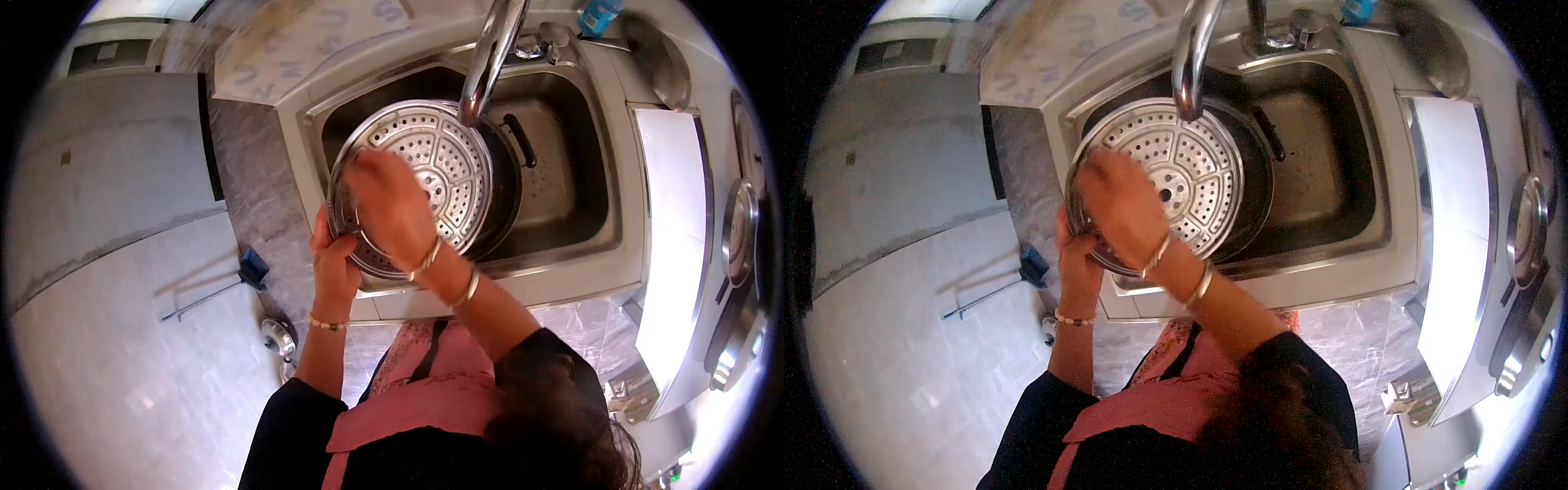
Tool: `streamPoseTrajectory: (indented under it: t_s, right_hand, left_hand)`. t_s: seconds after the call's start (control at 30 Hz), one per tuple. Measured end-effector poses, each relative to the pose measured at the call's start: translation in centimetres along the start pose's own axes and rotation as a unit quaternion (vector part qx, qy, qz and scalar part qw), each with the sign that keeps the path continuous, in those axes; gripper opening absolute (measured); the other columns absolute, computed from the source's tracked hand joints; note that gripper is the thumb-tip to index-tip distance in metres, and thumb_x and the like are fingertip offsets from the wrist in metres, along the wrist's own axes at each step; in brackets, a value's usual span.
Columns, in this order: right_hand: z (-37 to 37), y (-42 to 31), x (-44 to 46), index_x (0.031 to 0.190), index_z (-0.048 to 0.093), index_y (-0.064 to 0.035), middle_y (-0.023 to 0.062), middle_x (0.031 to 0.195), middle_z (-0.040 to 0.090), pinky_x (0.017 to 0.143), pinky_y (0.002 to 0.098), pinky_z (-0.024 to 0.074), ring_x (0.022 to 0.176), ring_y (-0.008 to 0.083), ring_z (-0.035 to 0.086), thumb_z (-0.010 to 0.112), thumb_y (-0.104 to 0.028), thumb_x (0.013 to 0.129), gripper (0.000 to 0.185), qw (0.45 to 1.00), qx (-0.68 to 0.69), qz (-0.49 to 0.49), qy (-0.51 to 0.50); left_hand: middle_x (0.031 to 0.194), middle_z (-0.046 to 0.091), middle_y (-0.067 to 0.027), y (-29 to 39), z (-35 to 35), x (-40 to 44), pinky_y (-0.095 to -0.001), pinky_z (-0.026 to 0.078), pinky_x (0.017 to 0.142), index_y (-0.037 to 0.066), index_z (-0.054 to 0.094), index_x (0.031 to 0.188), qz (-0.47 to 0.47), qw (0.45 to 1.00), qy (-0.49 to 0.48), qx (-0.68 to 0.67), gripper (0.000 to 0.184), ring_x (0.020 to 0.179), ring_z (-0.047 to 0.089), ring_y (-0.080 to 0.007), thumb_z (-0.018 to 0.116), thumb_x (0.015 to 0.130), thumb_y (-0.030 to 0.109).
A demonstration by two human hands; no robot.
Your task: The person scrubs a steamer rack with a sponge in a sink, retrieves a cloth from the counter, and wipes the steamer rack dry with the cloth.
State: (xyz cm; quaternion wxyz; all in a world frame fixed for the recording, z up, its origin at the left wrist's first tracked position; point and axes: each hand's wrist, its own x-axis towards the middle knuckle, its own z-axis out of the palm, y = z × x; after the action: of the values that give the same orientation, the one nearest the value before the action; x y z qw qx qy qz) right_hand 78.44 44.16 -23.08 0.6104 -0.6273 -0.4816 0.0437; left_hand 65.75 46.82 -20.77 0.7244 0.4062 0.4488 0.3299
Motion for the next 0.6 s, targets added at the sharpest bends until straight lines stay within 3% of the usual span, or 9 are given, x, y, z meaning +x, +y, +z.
streamPoseTrajectory:
  t_s: [0.07, 0.13, 0.17, 0.27, 0.3, 0.37, 0.47, 0.53, 0.6]
  right_hand:
    - [-1.9, 2.5, 3.1, 0.087, 0.059, 0.0009, 0.0176, 0.094, 0.055, 0.076, 0.0398, 0.0465, 0.086, 0.0361, 0.054, 0.059, 0.003, 0.064, 0.023, 0.996, -0.027, 0.065, 0.059]
    - [-2.0, 4.7, 3.5, 0.088, 0.058, 0.0021, 0.0176, 0.094, 0.055, 0.077, 0.0396, 0.0463, 0.088, 0.0359, 0.053, 0.060, 0.004, 0.064, 0.024, 0.981, -0.048, 0.188, 0.029]
    - [-1.5, 4.7, 3.1, 0.087, 0.058, 0.0015, 0.0172, 0.094, 0.055, 0.076, 0.0393, 0.0465, 0.087, 0.0345, 0.054, 0.062, 0.002, 0.064, 0.023, 0.983, -0.091, 0.153, 0.045]
    - [1.0, 0.0, 0.1, 0.087, 0.059, 0.0009, 0.0168, 0.092, 0.055, 0.076, 0.0388, 0.0465, 0.086, 0.0338, 0.054, 0.064, 0.001, 0.063, 0.025, 0.996, 0.025, 0.050, 0.064]
    - [1.3, -0.4, -0.2, 0.086, 0.058, 0.0007, 0.0165, 0.090, 0.055, 0.075, 0.0391, 0.0465, 0.086, 0.0340, 0.054, 0.064, 0.001, 0.063, 0.024, 0.996, 0.041, 0.065, 0.041]
    - [1.3, -0.8, -0.3, 0.084, 0.058, 0.0003, 0.0160, 0.087, 0.055, 0.073, 0.0398, 0.0465, 0.084, 0.0344, 0.054, 0.065, 0.001, 0.063, 0.022, 0.993, 0.070, 0.092, -0.006]
    - [-1.2, 4.3, 3.1, 0.080, 0.056, 0.0000, 0.0156, 0.082, 0.054, 0.069, 0.0407, 0.0462, 0.083, 0.0346, 0.054, 0.064, 0.001, 0.064, 0.018, 0.992, -0.016, 0.099, 0.077]
    - [-1.8, 5.5, 3.3, 0.077, 0.054, 0.0001, 0.0155, 0.079, 0.053, 0.067, 0.0420, 0.0456, 0.082, 0.0351, 0.054, 0.063, 0.002, 0.063, 0.016, 0.966, -0.045, 0.252, 0.026]
    - [-0.5, 4.1, 2.0, 0.078, 0.055, -0.0009, 0.0152, 0.081, 0.053, 0.070, 0.0407, 0.0466, 0.082, 0.0345, 0.054, 0.063, 0.003, 0.060, 0.020, 0.990, -0.041, 0.111, 0.071]
  left_hand:
    - [0.116, 0.053, -0.0081, -0.2, -0.7, -0.7, -0.0301, 0.043, 0.091, 0.002, 0.041, 0.127, -0.019, 0.999, -0.027, -0.041, 0.063, 0.104, 0.053, -0.0182, 0.037, 0.067, -0.016]
    - [0.115, 0.053, -0.0079, 0.0, -0.4, -1.2, -0.0311, 0.043, 0.092, 0.002, 0.041, 0.126, -0.012, 1.000, 0.008, 0.006, 0.063, 0.104, 0.053, -0.0189, 0.038, 0.066, -0.015]
    - [0.115, 0.053, -0.0079, -0.1, -0.1, -1.0, -0.0316, 0.043, 0.092, 0.002, 0.041, 0.126, -0.007, 0.999, 0.023, 0.028, 0.063, 0.104, 0.053, -0.0193, 0.038, 0.066, -0.015]
    - [0.115, 0.053, -0.0078, -0.5, -1.2, -0.5, -0.0324, 0.043, 0.092, 0.003, 0.041, 0.125, 0.002, 0.999, -0.019, -0.028, 0.063, 0.103, 0.053, -0.0197, 0.037, 0.065, -0.016]
    - [0.113, 0.054, -0.0076, -0.1, 0.6, -0.8, -0.0331, 0.044, 0.092, 0.004, 0.042, 0.123, 0.000, 0.999, 0.047, -0.024, 0.062, 0.102, 0.054, -0.0197, 0.037, 0.064, -0.016]
    - [0.113, 0.054, -0.0077, -0.3, -0.2, -1.1, -0.0333, 0.044, 0.091, 0.005, 0.042, 0.123, 0.002, 0.999, 0.000, -0.040, 0.063, 0.102, 0.054, -0.0196, 0.037, 0.064, -0.017]
    - [0.113, 0.054, -0.0080, -0.7, -1.0, -1.8, -0.0338, 0.044, 0.091, 0.005, 0.043, 0.122, 0.006, 0.999, -0.005, -0.038, 0.062, 0.103, 0.054, -0.0201, 0.036, 0.063, -0.016]
    - [0.115, 0.052, -0.0085, -0.8, -1.5, -2.0, -0.0351, 0.044, 0.092, 0.006, 0.041, 0.123, 0.000, 1.000, 0.004, -0.015, 0.062, 0.105, 0.053, -0.0216, 0.038, 0.064, -0.015]
    - [0.118, 0.050, -0.0093, -1.1, -1.9, -1.5, -0.0371, 0.043, 0.094, 0.008, 0.036, 0.126, -0.006, 1.000, 0.007, 0.014, 0.064, 0.108, 0.050, -0.0241, 0.042, 0.065, -0.011]
